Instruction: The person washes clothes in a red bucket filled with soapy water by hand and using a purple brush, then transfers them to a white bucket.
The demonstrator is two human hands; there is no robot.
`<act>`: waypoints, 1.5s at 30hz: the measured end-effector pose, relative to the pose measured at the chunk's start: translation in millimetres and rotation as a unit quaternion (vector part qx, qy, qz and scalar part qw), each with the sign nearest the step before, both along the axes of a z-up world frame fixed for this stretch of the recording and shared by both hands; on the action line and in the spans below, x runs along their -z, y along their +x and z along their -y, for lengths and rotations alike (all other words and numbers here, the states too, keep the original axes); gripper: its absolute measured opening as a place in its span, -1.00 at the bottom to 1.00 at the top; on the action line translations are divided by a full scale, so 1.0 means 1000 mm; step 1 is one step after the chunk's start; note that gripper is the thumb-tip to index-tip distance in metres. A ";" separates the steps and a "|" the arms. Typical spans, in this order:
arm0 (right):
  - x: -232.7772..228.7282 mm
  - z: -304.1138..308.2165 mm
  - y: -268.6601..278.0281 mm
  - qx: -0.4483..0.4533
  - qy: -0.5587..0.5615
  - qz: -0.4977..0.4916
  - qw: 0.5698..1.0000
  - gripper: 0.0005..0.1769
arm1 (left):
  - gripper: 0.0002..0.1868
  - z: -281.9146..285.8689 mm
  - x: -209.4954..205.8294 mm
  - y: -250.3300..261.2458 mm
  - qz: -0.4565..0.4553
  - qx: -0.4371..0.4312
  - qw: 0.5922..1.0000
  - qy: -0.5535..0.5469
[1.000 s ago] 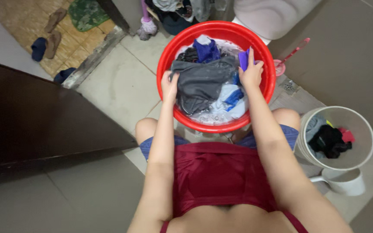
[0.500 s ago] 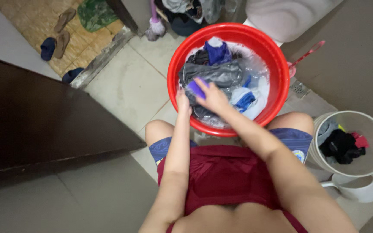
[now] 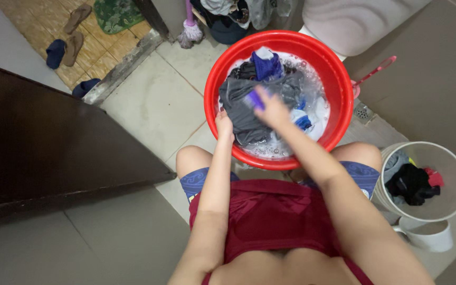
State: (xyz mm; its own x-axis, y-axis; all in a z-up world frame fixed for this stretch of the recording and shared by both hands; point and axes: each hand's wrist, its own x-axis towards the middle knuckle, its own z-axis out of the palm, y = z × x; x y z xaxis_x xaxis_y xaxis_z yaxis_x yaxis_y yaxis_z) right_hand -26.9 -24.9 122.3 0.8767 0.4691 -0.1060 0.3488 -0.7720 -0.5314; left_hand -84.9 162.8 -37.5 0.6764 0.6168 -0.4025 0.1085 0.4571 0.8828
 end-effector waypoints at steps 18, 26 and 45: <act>-0.023 0.014 0.035 0.148 -0.072 0.006 0.986 -0.06 | -0.63 0.002 -0.004 0.001 -0.013 0.010 1.000 0.004; -0.002 0.006 0.001 0.037 -0.082 -0.008 0.996 -0.09 | -0.48 0.005 -0.058 -0.003 0.119 -0.013 0.985 0.123; 0.018 0.090 0.050 0.224 -0.042 -0.011 0.974 0.03 | -0.72 -0.001 -0.090 -0.007 0.132 -0.037 0.985 0.108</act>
